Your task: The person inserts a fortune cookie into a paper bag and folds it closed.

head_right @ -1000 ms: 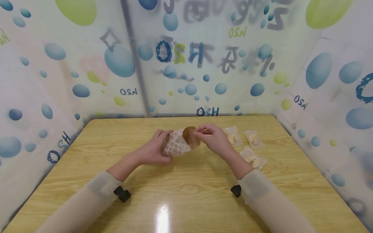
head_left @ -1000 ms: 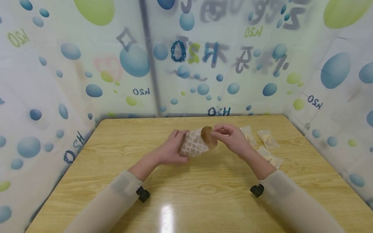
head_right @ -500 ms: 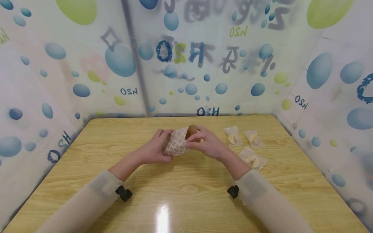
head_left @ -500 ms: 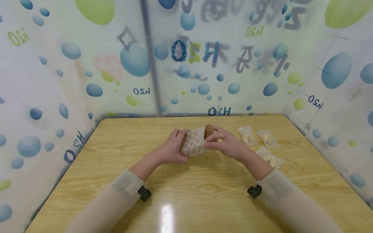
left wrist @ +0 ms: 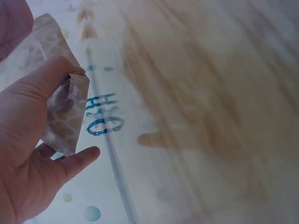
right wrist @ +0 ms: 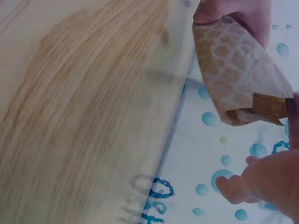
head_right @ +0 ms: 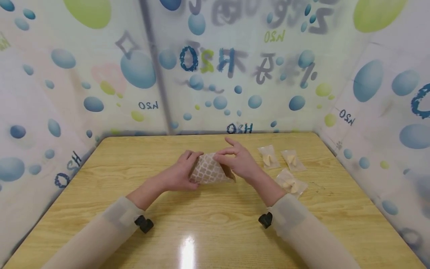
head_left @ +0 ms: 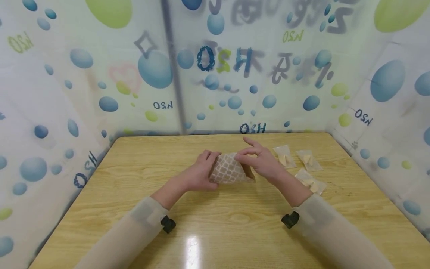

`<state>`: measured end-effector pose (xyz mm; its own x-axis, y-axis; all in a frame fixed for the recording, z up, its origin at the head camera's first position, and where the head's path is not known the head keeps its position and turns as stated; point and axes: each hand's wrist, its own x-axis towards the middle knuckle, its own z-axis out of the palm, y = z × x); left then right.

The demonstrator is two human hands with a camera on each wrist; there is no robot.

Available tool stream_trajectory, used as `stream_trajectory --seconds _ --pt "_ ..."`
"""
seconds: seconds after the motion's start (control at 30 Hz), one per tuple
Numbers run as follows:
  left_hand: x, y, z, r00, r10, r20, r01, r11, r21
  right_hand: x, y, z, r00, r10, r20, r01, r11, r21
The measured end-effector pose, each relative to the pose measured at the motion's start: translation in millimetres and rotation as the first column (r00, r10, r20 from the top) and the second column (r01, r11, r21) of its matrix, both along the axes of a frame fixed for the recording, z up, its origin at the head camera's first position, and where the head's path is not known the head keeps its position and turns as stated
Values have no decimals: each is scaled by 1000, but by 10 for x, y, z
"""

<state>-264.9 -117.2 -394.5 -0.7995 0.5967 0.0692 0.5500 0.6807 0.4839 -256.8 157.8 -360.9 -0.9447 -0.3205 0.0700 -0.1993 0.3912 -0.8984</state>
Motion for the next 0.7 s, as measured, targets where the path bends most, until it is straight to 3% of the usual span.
stream_trajectory --seconds 0.23,0.43,0.7 --pt "-18 -96 23 998 44 40 -47 996 77 -8 109 -44 1000 14 -8 -14 997 71" --pt "-35 -119 45 1000 -2 20 0 994 109 -36 199 -81 1000 -22 9 20 984 177" --pt "-28 -122 86 1000 2 16 -4 992 123 -39 447 -82 999 42 23 -44 990 134"
